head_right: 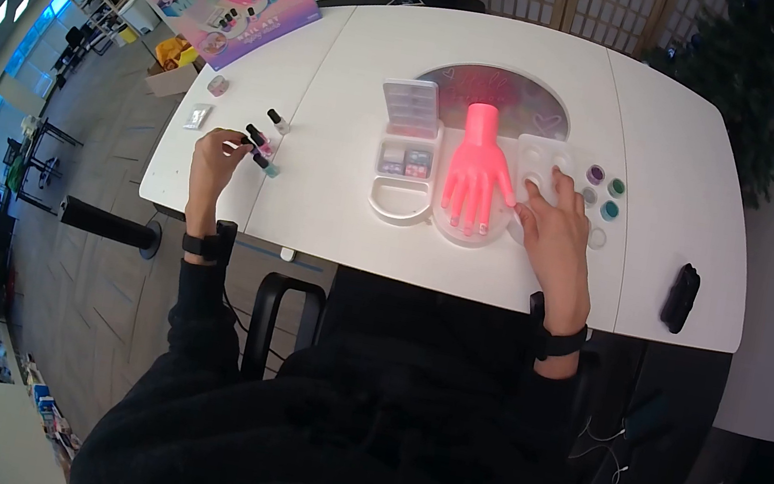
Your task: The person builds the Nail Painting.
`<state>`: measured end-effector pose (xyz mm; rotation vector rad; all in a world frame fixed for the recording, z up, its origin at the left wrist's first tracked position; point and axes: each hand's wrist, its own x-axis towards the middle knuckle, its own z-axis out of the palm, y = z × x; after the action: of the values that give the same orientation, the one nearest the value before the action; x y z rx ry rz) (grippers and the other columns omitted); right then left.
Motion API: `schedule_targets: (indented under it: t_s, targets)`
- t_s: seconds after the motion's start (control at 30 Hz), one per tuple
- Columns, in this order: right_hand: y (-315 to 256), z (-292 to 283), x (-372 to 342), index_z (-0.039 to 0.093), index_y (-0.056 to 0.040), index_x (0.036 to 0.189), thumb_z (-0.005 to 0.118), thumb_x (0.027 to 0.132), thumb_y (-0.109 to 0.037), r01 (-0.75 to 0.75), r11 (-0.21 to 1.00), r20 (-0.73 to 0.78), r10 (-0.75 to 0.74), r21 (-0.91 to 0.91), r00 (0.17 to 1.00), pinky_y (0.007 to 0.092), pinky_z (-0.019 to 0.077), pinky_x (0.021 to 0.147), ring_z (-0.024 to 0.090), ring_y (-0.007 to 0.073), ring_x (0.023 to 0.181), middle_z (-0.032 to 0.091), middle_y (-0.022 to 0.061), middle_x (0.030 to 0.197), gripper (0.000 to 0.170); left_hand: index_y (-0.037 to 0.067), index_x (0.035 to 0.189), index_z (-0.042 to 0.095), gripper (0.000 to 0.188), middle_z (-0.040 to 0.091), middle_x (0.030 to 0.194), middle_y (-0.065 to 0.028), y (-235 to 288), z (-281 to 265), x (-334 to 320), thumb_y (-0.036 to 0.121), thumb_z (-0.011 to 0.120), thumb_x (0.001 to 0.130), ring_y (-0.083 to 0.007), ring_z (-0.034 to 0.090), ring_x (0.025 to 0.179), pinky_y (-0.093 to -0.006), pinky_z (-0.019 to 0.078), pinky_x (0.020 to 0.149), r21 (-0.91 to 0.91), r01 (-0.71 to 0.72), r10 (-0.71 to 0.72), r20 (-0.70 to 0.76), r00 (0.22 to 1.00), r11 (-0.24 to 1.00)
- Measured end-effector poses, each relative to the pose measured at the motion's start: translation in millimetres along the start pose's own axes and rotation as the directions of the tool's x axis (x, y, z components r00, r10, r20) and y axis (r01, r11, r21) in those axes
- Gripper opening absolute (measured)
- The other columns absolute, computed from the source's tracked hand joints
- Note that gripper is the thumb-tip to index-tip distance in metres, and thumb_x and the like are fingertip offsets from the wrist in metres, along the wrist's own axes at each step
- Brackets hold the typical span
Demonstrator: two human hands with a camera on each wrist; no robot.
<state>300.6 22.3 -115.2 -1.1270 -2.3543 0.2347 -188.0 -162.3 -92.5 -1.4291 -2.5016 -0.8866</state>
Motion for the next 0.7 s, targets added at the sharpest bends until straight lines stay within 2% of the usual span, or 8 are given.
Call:
schedule_targets:
  t_s: [0.17, 0.23, 0.27, 0.33, 0.4, 0.47, 0.53, 0.7]
  targets:
    - [0, 0, 0, 0.072, -0.0048, 0.133, 0.071, 0.095, -0.013, 0.0, 1.0, -0.005, 0.0, 0.009, 1.0, 0.0481, 0.0497, 0.101, 0.057, 0.0403, 0.125, 0.054, 0.0215, 0.15, 0.039, -0.006, 0.104, 0.078, 0.021, 0.078, 0.101, -0.0181, 5, -17, 2, 0.005, 0.081, 0.086, -0.0261, 0.078, 0.082, -0.0337, 0.059, 0.074, -0.09, 0.088, -0.084, 0.043, 0.996, 0.992]
    - [2, 1, 0, 0.072, -0.0053, 0.134, 0.071, 0.095, -0.013, 0.003, 1.0, -0.002, -0.003, 0.012, 1.0, 0.0481, 0.0497, 0.101, 0.057, 0.0402, 0.125, 0.053, 0.0213, 0.15, 0.04, -0.006, 0.108, 0.078, 0.022, 0.079, 0.103, -0.0157, 5, -29, 4, 0.006, 0.079, 0.089, -0.0202, 0.078, 0.088, -0.0305, 0.0598, 0.079, -0.254, 0.09, -0.096, -0.01, 0.995, 0.963]
    - [2, 1, -1, 0.072, -0.0053, 0.134, 0.071, 0.095, -0.013, 0.002, 1.0, -0.001, -0.002, 0.012, 1.0, 0.0481, 0.0497, 0.101, 0.057, 0.0402, 0.125, 0.053, 0.0213, 0.15, 0.04, -0.006, 0.108, 0.078, 0.022, 0.079, 0.103, -0.0157, 14, -35, 4, 0.006, 0.079, 0.089, -0.0202, 0.078, 0.088, -0.0305, 0.0598, 0.079, -0.253, 0.09, -0.095, -0.009, 0.995, 0.963]
    - [2, 2, -1, 0.072, -0.0055, 0.134, 0.071, 0.095, -0.014, 0.003, 1.0, -0.01, -0.003, 0.004, 1.0, 0.0487, 0.0497, 0.101, 0.057, 0.0401, 0.125, 0.053, 0.0211, 0.151, 0.04, -0.004, 0.114, 0.077, 0.024, 0.079, 0.099, -0.0102, 45, -46, -1, 0.007, 0.079, 0.093, -0.0155, 0.075, 0.094, -0.0289, 0.06, 0.081, -0.493, 0.05, -0.059, -0.002, 0.998, 0.869]
    - [1, 1, -1, 0.072, -0.0058, 0.134, 0.071, 0.095, -0.014, -0.004, 1.0, -0.008, 0.004, 0.001, 1.0, 0.0491, 0.0496, 0.101, 0.057, 0.0401, 0.125, 0.053, 0.0208, 0.151, 0.039, -0.002, 0.117, 0.075, 0.024, 0.078, 0.1, -0.0081, 77, -46, -7, 0.005, 0.078, 0.095, -0.0123, 0.072, 0.096, -0.0261, 0.0603, 0.081, -0.612, -0.018, 0.058, 0.045, 0.997, 0.79]
    - [-1, 0, -1, 0.072, -0.006, 0.134, 0.071, 0.095, -0.014, -0.009, 1.0, -0.007, 0.009, -0.003, 1.0, 0.0495, 0.0495, 0.101, 0.057, 0.04, 0.126, 0.053, 0.0205, 0.151, 0.039, -0.004, 0.115, 0.075, 0.023, 0.076, 0.103, -0.0088, 109, -36, -15, 0.003, 0.078, 0.094, -0.0139, 0.073, 0.096, -0.028, 0.0626, 0.083, -0.631, 0.023, 0.111, 0.172, 0.979, 0.775]
    - [-1, 0, -2, 0.072, -0.0066, 0.134, 0.071, 0.095, -0.014, -0.021, 1.0, -0.006, 0.021, 0.018, 1.0, 0.0502, 0.049, 0.102, 0.056, 0.0399, 0.127, 0.053, 0.0199, 0.152, 0.039, -0.002, 0.114, 0.076, 0.023, 0.077, 0.105, -0.0083, 141, -21, -26, 0.001, 0.08, 0.092, -0.0144, 0.074, 0.097, -0.0285, 0.0635, 0.082, -0.64, -0.094, 0.298, 0.219, 0.929, 0.762]
    - [3, 5, -2, 0.072, -0.0078, 0.134, 0.072, 0.096, -0.017, -0.024, 1.0, -0.005, 0.024, 0.007, 1.0, 0.0499, 0.0485, 0.102, 0.056, 0.0391, 0.127, 0.052, 0.019, 0.153, 0.039, -0.004, 0.112, 0.074, 0.024, 0.076, 0.106, -0.0117, 174, 22, -33, -0.005, 0.078, 0.089, -0.022, 0.076, 0.097, -0.0331, 0.0659, 0.087, -0.668, -0.217, 0.508, 0.277, 0.815, 0.712]
